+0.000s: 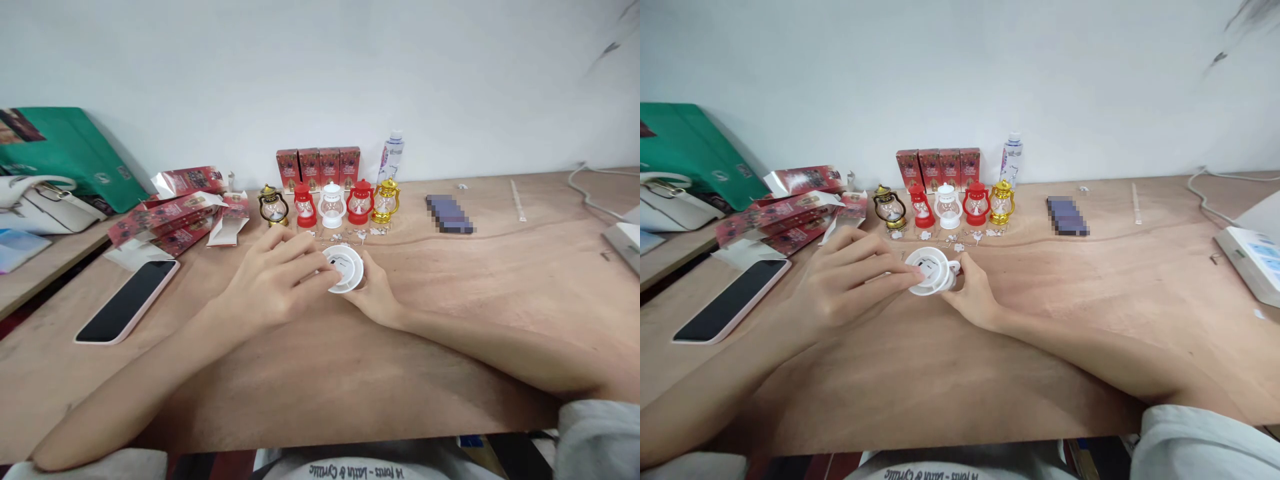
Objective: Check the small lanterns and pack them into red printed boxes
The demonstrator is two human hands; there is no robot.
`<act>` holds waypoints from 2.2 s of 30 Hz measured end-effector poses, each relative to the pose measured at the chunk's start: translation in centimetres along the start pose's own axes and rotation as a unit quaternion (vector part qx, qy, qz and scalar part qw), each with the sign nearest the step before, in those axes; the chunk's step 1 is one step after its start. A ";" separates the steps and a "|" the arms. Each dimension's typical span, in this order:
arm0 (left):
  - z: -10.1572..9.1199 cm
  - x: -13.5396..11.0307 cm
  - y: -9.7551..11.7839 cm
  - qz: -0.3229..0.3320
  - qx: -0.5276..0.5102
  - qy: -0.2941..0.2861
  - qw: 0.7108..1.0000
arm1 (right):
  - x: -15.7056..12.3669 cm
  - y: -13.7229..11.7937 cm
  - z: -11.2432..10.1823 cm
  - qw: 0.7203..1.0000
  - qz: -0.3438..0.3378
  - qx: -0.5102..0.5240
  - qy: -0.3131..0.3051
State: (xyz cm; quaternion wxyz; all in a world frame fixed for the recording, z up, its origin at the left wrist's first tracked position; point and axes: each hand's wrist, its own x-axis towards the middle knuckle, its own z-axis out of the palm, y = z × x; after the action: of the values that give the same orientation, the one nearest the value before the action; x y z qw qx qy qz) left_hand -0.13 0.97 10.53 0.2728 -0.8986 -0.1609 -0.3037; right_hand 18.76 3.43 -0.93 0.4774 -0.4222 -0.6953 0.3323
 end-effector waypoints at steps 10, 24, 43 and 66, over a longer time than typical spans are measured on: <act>0.1 -0.1 -0.1 0.001 -0.003 0.011 1.000 | 0.1 -0.4 0.0 1.000 0.003 0.005 0.003; 0.1 -0.2 -0.1 0.000 -0.003 0.001 1.000 | 0.1 -0.5 -0.2 1.000 -0.007 -0.010 0.001; -0.8 0.2 0.3 -0.015 -0.012 -0.048 0.999 | -0.2 -0.5 -0.4 0.998 -0.016 -0.050 -0.048; -1.5 0.7 0.6 -0.004 0.036 -0.087 0.996 | -0.3 -0.4 -0.5 0.995 -0.054 -0.054 -0.064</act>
State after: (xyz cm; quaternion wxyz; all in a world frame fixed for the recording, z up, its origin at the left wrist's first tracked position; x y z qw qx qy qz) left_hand -0.04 -0.30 11.76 0.2889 -0.9105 -0.1984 -0.2193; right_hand 19.14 3.06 -0.51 0.4259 -0.3868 -0.7630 0.2945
